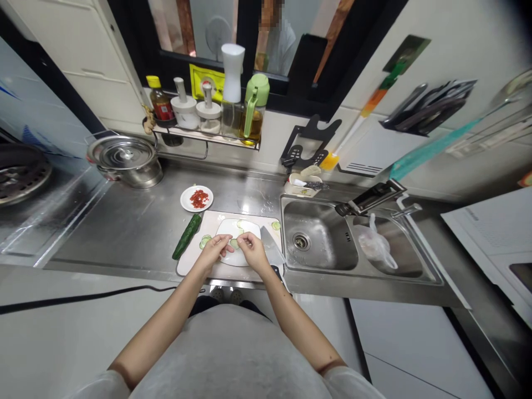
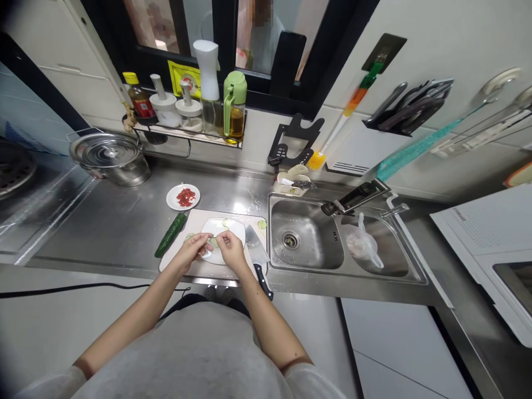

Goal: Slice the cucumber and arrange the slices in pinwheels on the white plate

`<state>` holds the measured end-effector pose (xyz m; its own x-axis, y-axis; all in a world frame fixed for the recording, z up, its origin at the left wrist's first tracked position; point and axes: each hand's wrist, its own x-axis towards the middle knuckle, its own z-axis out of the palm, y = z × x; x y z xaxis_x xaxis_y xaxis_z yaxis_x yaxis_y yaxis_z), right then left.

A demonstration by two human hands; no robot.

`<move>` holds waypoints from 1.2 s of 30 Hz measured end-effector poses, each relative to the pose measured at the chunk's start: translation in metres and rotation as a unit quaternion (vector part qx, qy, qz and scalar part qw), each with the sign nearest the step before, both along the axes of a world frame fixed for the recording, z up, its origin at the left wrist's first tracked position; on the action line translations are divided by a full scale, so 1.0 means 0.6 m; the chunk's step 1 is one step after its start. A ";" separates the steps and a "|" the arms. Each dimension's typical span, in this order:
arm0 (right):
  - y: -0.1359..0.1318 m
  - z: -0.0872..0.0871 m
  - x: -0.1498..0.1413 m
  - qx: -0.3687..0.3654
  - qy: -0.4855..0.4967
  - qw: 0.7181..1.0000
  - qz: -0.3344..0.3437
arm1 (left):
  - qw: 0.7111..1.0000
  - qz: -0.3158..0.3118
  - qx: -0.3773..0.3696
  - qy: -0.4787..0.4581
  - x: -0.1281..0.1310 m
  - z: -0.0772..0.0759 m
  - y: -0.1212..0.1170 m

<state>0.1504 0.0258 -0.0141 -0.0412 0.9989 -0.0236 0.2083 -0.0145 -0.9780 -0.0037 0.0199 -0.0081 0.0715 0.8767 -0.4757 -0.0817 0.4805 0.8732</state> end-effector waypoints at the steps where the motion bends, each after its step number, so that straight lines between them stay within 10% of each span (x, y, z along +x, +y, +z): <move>1: -0.003 0.002 0.000 0.003 -0.004 1.000 0.004 | 1.000 0.000 -0.015 -0.006 0.002 0.002 -0.001; 16: -0.030 -0.008 -0.001 0.000 -0.027 1.000 0.012 | 0.999 0.016 -0.042 -0.019 0.004 0.002 -0.005; 36: -0.006 -0.026 -0.013 -0.207 0.105 0.972 -0.023 | 0.995 0.027 0.088 -0.045 0.001 -0.027 0.023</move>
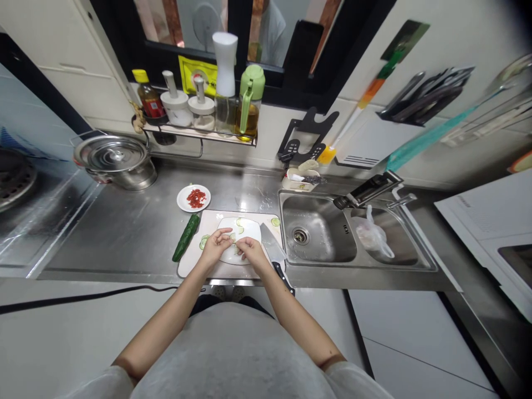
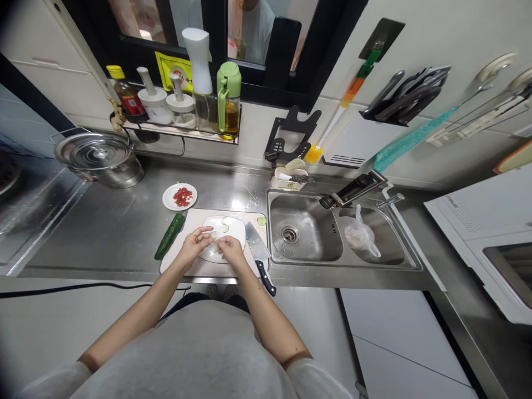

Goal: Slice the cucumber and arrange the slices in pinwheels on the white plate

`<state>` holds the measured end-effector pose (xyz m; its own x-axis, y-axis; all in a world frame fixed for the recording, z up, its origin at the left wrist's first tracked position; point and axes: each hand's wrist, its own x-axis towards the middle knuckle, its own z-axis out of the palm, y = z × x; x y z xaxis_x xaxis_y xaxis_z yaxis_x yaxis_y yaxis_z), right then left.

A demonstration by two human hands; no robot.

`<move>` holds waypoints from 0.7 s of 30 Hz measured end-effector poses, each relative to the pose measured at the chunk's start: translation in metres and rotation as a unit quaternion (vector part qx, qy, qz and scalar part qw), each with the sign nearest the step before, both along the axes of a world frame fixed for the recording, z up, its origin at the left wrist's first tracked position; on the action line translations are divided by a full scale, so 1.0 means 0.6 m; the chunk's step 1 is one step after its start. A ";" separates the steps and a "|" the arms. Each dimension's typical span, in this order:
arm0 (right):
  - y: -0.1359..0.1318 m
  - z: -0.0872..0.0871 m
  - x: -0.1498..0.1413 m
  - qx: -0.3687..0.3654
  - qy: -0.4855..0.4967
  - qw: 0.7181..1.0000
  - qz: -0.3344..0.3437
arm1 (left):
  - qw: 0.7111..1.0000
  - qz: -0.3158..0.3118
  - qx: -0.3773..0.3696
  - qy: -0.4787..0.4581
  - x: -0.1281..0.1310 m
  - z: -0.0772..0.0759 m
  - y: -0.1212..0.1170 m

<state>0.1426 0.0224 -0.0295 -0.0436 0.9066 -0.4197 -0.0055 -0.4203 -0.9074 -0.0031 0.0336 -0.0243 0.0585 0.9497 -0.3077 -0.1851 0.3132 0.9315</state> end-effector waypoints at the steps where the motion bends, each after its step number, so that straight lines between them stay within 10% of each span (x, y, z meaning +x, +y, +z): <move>1: 0.001 0.000 0.000 -0.014 0.005 1.000 0.000 | 1.000 -0.003 -0.001 0.005 0.000 -0.001 0.001; 10: 0.025 -0.010 0.010 -0.084 0.002 0.996 0.000 | 0.999 -0.016 0.001 0.041 0.007 -0.030 0.019; 21: 0.123 -0.043 0.046 0.096 -0.318 0.939 0.089 | 0.956 -0.033 0.024 0.291 0.035 -0.075 0.083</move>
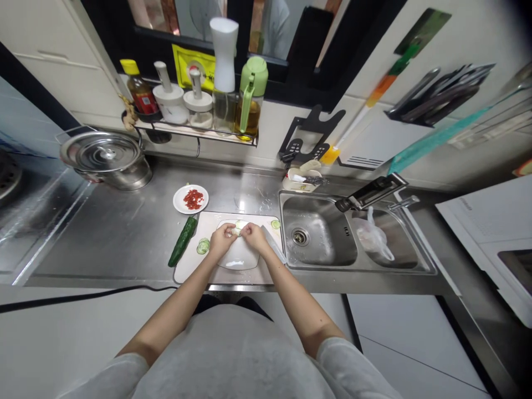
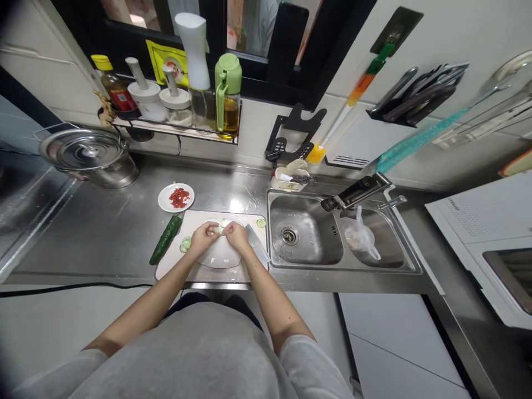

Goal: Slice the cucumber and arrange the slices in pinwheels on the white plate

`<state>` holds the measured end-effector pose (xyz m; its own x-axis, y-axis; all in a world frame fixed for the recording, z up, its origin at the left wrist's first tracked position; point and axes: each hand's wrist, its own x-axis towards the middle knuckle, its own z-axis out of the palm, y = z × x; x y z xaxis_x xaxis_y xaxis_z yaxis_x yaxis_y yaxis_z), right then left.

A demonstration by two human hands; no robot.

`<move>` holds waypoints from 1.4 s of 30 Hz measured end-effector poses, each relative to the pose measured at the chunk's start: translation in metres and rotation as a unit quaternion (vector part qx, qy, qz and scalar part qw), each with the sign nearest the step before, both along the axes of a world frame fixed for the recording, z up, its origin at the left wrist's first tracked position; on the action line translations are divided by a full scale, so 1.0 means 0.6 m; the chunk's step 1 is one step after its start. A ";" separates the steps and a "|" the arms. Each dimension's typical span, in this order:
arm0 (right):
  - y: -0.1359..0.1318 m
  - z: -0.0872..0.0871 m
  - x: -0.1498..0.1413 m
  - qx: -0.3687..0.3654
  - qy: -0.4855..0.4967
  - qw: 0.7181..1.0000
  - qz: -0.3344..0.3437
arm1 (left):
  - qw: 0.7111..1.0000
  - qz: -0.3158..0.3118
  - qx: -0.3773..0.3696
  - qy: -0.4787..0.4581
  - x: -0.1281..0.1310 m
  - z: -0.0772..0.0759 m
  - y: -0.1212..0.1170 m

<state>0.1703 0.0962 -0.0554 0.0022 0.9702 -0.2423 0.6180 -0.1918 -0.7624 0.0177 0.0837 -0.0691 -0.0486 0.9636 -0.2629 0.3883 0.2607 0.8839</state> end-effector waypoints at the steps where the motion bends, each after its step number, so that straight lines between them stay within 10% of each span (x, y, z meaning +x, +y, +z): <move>1: 0.008 0.000 0.001 0.003 -0.026 1.000 0.012 | 0.999 -0.008 -0.003 0.034 0.002 0.000 0.005; 27: 0.050 0.004 -0.017 -0.022 -0.282 0.949 0.141 | 0.949 -0.096 0.008 0.300 0.020 0.003 0.043; 42: 0.006 0.006 -0.002 -0.058 -0.307 0.949 0.045 | 0.953 -0.087 0.033 0.289 0.017 0.001 0.048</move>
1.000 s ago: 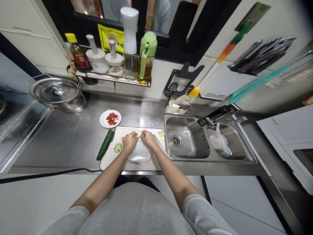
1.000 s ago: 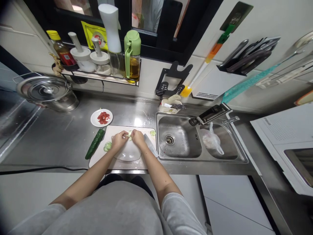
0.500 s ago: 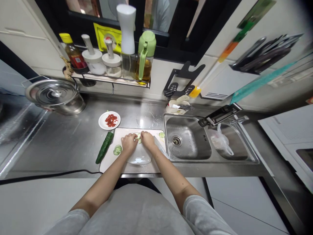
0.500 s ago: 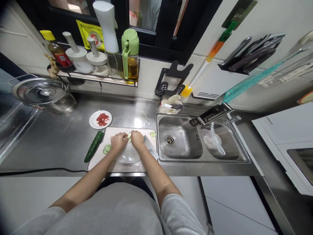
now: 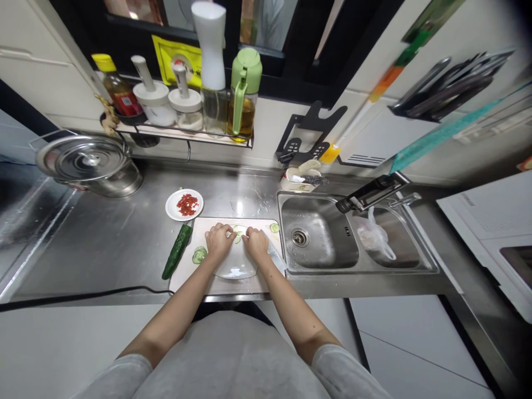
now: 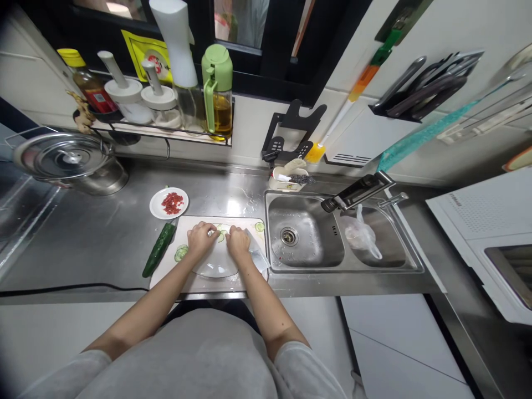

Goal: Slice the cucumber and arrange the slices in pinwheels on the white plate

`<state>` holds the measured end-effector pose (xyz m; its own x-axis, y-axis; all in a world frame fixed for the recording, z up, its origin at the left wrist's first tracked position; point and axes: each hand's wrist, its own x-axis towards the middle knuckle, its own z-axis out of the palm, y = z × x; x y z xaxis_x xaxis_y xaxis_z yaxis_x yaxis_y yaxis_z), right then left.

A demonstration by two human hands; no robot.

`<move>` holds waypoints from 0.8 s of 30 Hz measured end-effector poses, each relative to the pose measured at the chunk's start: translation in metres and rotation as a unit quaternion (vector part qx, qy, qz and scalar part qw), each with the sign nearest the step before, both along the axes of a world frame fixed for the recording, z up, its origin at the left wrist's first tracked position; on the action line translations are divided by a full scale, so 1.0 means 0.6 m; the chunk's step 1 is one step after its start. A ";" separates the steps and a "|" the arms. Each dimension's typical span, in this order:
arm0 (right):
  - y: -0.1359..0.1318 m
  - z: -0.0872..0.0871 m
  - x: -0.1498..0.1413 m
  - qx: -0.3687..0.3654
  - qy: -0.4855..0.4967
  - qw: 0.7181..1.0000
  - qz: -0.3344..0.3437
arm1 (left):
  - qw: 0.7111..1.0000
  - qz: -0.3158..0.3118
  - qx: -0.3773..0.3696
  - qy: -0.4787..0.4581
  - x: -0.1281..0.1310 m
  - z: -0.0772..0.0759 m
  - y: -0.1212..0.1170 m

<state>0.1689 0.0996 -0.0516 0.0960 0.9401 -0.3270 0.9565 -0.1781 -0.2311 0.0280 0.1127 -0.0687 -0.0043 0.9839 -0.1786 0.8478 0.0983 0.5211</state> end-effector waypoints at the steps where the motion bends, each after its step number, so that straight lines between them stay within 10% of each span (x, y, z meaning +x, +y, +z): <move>1: 0.001 -0.001 0.000 -0.001 0.001 1.000 -0.003 | 1.000 -0.002 -0.002 0.002 0.001 -0.001 0.001; 24: -0.016 0.008 -0.016 -0.055 -0.018 0.998 0.007 | 0.999 -0.009 -0.006 0.035 0.003 -0.008 0.003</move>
<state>0.1595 0.0899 -0.0465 0.0972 0.9000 -0.4248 0.9665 -0.1872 -0.1754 0.0300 0.1147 -0.0737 0.0006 0.9816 -0.1912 0.8837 0.0890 0.4595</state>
